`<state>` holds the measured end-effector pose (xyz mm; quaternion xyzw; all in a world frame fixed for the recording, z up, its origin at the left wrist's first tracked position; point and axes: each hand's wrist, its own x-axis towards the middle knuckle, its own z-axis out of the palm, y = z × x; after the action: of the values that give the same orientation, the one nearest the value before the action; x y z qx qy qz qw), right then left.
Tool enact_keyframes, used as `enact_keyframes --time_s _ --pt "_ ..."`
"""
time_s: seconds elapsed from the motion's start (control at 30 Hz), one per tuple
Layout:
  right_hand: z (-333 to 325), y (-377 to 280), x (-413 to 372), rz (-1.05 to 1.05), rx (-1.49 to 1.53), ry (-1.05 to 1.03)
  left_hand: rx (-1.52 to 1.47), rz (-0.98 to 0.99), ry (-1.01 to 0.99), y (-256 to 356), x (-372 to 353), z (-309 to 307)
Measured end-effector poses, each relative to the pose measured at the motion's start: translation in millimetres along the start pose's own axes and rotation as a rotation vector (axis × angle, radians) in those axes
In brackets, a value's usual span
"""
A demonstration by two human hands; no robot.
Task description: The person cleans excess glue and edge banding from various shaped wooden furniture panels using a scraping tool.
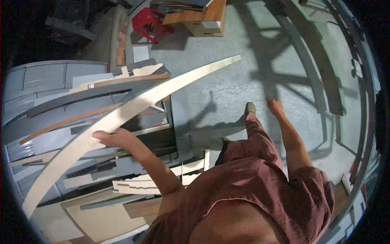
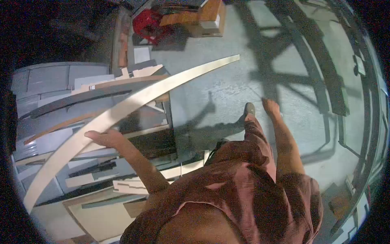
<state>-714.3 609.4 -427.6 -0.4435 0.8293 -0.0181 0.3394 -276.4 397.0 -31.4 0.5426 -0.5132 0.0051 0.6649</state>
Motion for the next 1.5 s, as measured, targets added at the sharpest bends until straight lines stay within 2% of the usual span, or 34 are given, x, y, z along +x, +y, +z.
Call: enact_keyframes --time_s 0.03,0.1,0.13,0.17,0.2,0.27,0.3,0.4,0.43,0.47,0.5,0.53,0.57,0.63,0.7,0.73,0.83,0.87,0.9,0.93,0.97,1.0,1.13,1.23,1.37,1.5 --pt "5.3 11.8 -21.4 0.032 0.008 -0.026 -0.175 -0.272 0.173 12.5 -0.4 5.7" --pt "10.8 26.5 -70.8 0.036 0.062 0.059 -0.191 -0.309 0.193 7.7 2.7 -10.2" --pt "21.0 39.2 -86.6 0.065 0.096 0.014 -0.127 -0.333 0.185 -3.4 6.6 -23.2" --pt "31.6 52.2 -100.3 0.093 0.135 -0.034 -0.131 -0.336 0.187 -15.0 7.4 -38.2" --pt "38.2 56.8 -115.5 0.094 0.133 -0.033 0.114 -0.066 0.106 -11.2 6.2 -47.3" --pt "45.2 64.1 -139.8 0.170 0.082 -0.107 -0.007 -0.348 0.161 15.6 7.6 -60.0" --pt "46.4 62.8 -149.6 0.161 0.065 -0.113 0.004 -0.356 0.176 26.1 14.8 -68.2" --pt "60.9 51.8 -158.4 0.142 0.107 -0.118 0.022 -0.060 0.119 36.4 33.7 -104.6" --pt "69.0 45.6 -154.3 0.073 0.122 -0.072 0.093 -0.013 0.057 43.9 36.4 -120.8" --pt "78.2 41.0 -150.3 0.006 0.141 -0.029 0.035 -0.064 0.064 51.9 44.7 -133.0" --pt "81.3 29.2 -146.5 -0.009 0.136 -0.052 -0.025 -0.114 0.071 55.5 53.6 -145.0" --pt "85.1 15.2 -138.6 -0.056 0.101 -0.069 -0.126 -0.080 0.029 55.0 61.6 -159.5" --pt "85.4 -3.8 -132.3 -0.101 0.069 -0.082 0.102 -0.079 0.030 54.9 68.6 -176.3" --pt "68.3 -65.0 -135.4 -0.228 0.125 -0.076 -0.164 -0.134 0.087 57.7 81.7 -191.2" --pt "83.0 -108.5 -128.3 -0.503 0.260 0.032 -0.171 -0.112 0.076 46.4 93.5 -211.0" --pt "68.6 -148.3 -136.8 -0.535 0.226 -0.023 -0.194 -0.095 0.066 43.4 95.0 -217.6" --pt "37.1 -239.4 -164.1 -0.710 0.267 -0.185 -0.014 -0.025 0.060 47.6 84.6 -216.1" --pt "43.2 -256.1 -164.3 -0.805 0.297 -0.119 -0.230 -0.082 0.062 56.1 79.8 -207.8" --pt "48.8 -268.1 -163.1 -0.898 0.328 -0.052 -0.224 -0.086 0.055 56.9 68.8 -201.8" --pt "52.9 -275.1 -161.6 -0.889 0.333 -0.062 0.112 0.200 -0.014 57.2 57.3 -196.4" --pt "54.4 -279.7 -159.5 -0.927 0.300 -0.057 0.445 0.487 -0.087 56.0 48.4 -194.3" --pt "57.0 -279.5 -153.8 -0.966 0.266 -0.054 -0.065 -0.128 0.140 41.7 88.4 -221.9" --pt "91.7 -254.7 -104.9 -0.951 0.275 -0.091 -0.103 -0.059 0.123 25.2 96.8 -237.1" --pt "134.7 -227.1 -54.0 -0.874 0.123 -0.133 0.063 -0.015 0.248 23.5 93.4 -233.0" --pt "181.4 -196.0 22.1 -0.837 0.112 -0.221 0.363 0.039 0.299 13.1 76.8 -244.0" --pt "205.9 -182.6 84.7 -0.716 -0.070 -0.333 0.590 0.058 0.332 -3.6 58.9 -246.2"
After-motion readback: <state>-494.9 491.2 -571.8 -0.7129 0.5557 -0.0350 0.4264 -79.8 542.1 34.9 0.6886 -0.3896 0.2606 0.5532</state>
